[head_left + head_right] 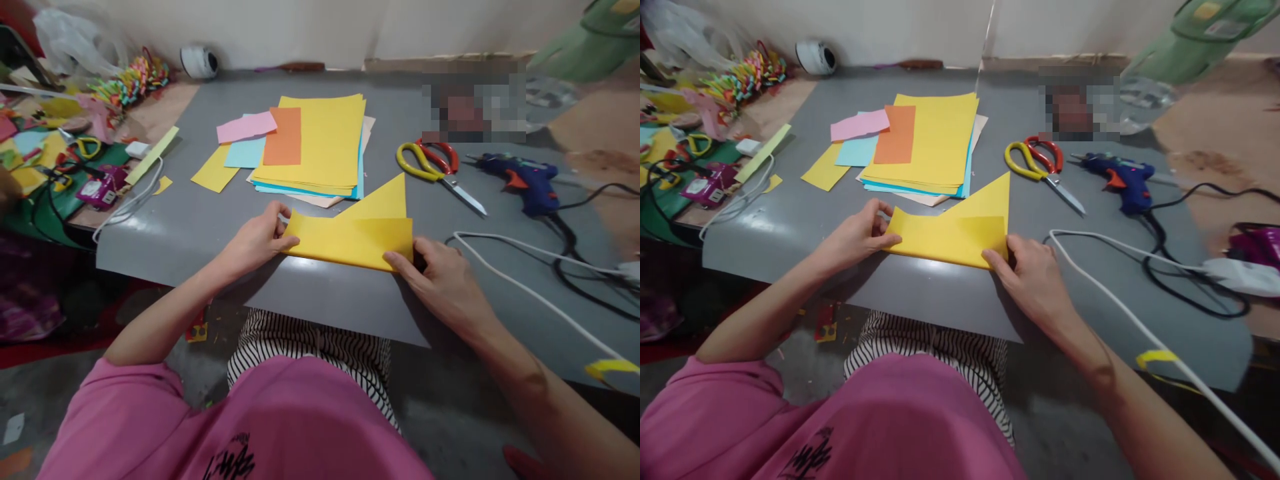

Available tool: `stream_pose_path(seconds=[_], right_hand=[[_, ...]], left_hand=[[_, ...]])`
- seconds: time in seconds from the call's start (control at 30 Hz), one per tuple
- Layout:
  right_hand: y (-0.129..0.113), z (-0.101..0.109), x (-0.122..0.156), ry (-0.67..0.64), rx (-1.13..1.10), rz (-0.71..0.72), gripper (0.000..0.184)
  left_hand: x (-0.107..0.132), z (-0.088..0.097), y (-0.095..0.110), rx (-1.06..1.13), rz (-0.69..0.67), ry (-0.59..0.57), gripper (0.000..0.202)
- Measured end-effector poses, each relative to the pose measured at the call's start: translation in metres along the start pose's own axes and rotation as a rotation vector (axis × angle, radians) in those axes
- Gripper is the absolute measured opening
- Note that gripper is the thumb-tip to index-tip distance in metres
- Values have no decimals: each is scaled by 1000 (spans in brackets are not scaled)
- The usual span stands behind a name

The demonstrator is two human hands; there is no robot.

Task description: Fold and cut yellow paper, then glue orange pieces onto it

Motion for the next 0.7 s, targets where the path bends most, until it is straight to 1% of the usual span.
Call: stream_pose_path(seconds=[0.13, 0.3, 0.43, 0.53, 0.7], right_hand=[[0, -1, 1, -1, 20, 7, 29], [0, -2, 2, 16, 46, 26, 31], [-2, -1, 2, 18, 46, 33, 33], [-4, -1, 1, 13, 50, 31, 34], [-3, 1, -1, 28, 41, -9, 31]], left_hand=[[6, -4, 3, -68, -66, 51, 36], [11, -8, 7, -228, -93, 79, 29], [12, -9, 10, -340, -101, 63, 20], [11, -8, 11, -397, -90, 56, 17], [10, -8, 12, -409, -72, 42, 17]])
Point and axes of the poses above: each hand's wrist, its own x-axis away from the middle knuckle, its own z-axis out of the back of the hand, y = z × x, the point moved 6 cm from there along -x, towards the middle knuckle, and after that the axes turned 5 degrees about -y, right-handed, at the moved point
